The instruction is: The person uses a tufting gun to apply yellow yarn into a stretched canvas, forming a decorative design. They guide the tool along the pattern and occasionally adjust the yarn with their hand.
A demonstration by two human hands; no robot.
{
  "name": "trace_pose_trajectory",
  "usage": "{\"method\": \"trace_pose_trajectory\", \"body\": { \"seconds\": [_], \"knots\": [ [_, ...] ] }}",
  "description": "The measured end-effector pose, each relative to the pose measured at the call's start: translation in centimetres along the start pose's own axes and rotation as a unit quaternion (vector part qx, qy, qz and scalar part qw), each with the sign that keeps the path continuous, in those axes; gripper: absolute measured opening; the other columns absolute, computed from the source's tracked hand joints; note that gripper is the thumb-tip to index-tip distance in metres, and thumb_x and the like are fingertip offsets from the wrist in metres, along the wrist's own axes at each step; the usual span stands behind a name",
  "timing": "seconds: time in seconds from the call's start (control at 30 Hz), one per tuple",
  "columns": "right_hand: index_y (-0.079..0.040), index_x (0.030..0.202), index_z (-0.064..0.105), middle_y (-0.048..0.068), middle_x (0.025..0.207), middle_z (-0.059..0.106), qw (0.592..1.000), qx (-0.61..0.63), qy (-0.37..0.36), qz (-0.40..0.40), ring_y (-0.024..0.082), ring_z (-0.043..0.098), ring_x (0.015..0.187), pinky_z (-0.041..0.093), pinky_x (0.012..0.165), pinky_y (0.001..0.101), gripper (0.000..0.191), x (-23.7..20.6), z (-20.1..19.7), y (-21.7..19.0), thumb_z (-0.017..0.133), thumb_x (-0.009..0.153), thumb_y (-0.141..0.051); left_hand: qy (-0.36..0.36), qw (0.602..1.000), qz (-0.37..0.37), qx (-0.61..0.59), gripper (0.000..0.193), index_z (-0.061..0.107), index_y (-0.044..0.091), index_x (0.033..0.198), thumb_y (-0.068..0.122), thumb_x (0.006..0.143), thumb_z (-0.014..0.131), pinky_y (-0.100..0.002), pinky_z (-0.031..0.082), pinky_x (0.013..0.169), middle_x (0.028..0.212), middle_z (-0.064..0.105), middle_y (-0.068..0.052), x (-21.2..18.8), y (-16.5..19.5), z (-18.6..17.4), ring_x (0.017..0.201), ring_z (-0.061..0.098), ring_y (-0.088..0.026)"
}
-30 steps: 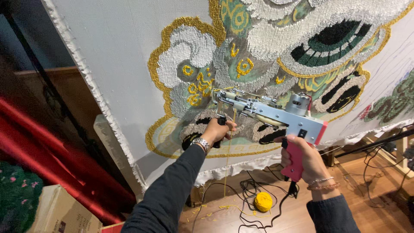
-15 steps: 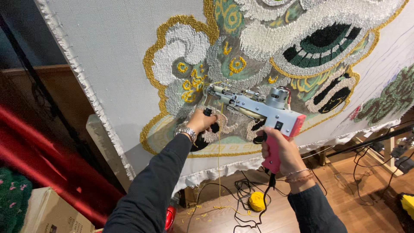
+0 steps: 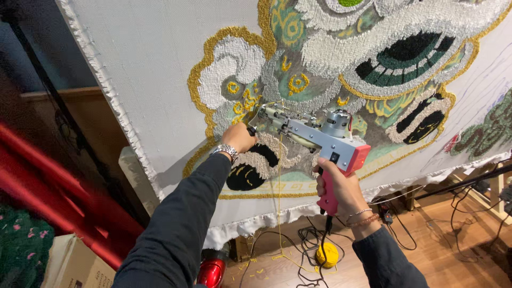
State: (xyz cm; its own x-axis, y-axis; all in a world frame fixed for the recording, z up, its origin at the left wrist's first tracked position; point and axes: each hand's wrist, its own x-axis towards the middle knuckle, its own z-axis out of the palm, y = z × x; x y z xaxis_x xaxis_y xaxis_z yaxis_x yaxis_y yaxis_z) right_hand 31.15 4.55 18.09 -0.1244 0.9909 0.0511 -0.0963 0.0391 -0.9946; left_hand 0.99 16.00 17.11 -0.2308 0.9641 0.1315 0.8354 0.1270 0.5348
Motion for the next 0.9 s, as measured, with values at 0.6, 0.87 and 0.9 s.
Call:
{"method": "trace_pose_trajectory", "body": {
  "seconds": [0.6,0.87,0.9],
  "knots": [
    [-0.004,0.091,0.061,0.004,0.062,0.053,0.999,0.042,0.000,0.025,0.017,0.054,0.049,0.044,0.046,0.0318,0.033,0.1,-0.1,1.0,0.069,0.088,-0.036,0.020,0.999,0.029,0.013,0.041,0.072,-0.004,0.103,0.032,0.083,0.076,-0.046,0.059,0.088,0.105,0.074,-0.026,0.1,0.3,-0.4,0.099,0.073,-0.039],
    [-0.003,0.092,0.063,0.004,0.062,0.053,0.998,0.062,-0.004,0.016,0.016,0.052,0.050,0.044,0.047,0.0304,0.031,-0.4,0.1,0.3,0.067,0.090,-0.034,0.029,0.999,0.026,-0.014,0.040,0.071,0.000,0.106,0.031,0.082,0.077,-0.045,0.058,0.086,0.104,0.074,-0.023,-0.8,0.9,-0.9,0.098,0.072,-0.037],
    [-0.003,0.092,0.064,0.004,0.061,0.052,0.998,0.058,-0.006,0.015,0.017,0.053,0.050,0.044,0.047,0.0304,0.032,-0.5,0.2,0.0,0.067,0.089,-0.034,0.028,0.999,0.021,-0.023,0.039,0.072,0.000,0.105,0.031,0.082,0.076,-0.045,0.058,0.086,0.104,0.074,-0.022,-0.8,1.0,-1.0,0.097,0.073,-0.037]
  ]
}}
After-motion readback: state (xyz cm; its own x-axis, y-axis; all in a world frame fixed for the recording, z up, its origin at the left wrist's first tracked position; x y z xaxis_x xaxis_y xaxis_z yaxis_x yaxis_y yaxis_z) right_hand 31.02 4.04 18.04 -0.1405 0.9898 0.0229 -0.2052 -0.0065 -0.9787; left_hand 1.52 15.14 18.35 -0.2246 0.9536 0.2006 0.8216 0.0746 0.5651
